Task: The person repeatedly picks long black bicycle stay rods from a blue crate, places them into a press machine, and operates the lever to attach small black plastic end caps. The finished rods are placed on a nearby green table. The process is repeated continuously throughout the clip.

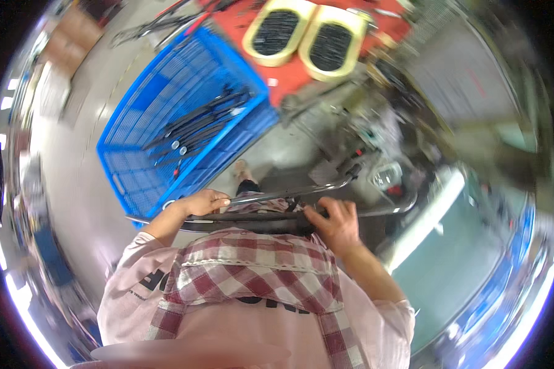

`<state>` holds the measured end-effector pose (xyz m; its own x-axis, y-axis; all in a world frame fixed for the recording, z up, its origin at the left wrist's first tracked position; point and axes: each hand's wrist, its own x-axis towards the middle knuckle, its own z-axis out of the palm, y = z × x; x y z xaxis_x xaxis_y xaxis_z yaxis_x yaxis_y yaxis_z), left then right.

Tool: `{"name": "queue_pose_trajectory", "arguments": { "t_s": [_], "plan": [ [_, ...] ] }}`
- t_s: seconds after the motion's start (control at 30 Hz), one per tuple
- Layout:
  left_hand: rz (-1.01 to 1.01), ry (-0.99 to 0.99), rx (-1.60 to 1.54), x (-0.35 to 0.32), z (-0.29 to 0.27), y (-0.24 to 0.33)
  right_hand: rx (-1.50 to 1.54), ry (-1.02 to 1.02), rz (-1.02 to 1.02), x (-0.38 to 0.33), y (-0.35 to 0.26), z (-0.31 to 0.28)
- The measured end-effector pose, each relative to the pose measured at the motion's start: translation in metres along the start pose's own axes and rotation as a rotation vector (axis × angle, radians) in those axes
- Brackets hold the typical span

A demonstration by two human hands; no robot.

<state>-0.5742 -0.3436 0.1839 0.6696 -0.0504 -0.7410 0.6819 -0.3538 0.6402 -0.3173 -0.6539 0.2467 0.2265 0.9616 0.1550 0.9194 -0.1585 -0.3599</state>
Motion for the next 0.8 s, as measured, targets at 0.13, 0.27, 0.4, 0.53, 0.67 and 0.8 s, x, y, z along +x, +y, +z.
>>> {"name": "queue_pose_trajectory", "arguments": {
  "t_s": [0.13, 0.27, 0.4, 0.53, 0.67, 0.8],
  "plan": [
    [0.367, -0.171, 0.117, 0.066, 0.033, 0.12, -0.165, 0.076, 0.103, -0.082, 0.037, -0.11],
    [0.434, -0.465, 0.312, 0.108, 0.059, 0.22, -0.338, 0.118, 0.258, -0.147, 0.033, -0.187],
    [0.488, -0.452, 0.512, 0.143, 0.092, 0.221, -0.277, 0.014, 0.629, -0.186, 0.022, -0.205],
    [0.666, -0.52, 0.628, 0.14, 0.078, 0.258, 0.025, -0.029, 1.01, -0.223, 0.028, -0.177],
    [0.773, -0.332, 0.675, 0.17, 0.053, 0.254, 0.032, -0.021, 1.072, -0.199, 0.038, -0.168],
    [0.95, -0.024, 0.822, 0.186, 0.015, 0.258, -0.167, -0.151, 1.067, -0.161, 0.065, -0.147]
  ]
}}
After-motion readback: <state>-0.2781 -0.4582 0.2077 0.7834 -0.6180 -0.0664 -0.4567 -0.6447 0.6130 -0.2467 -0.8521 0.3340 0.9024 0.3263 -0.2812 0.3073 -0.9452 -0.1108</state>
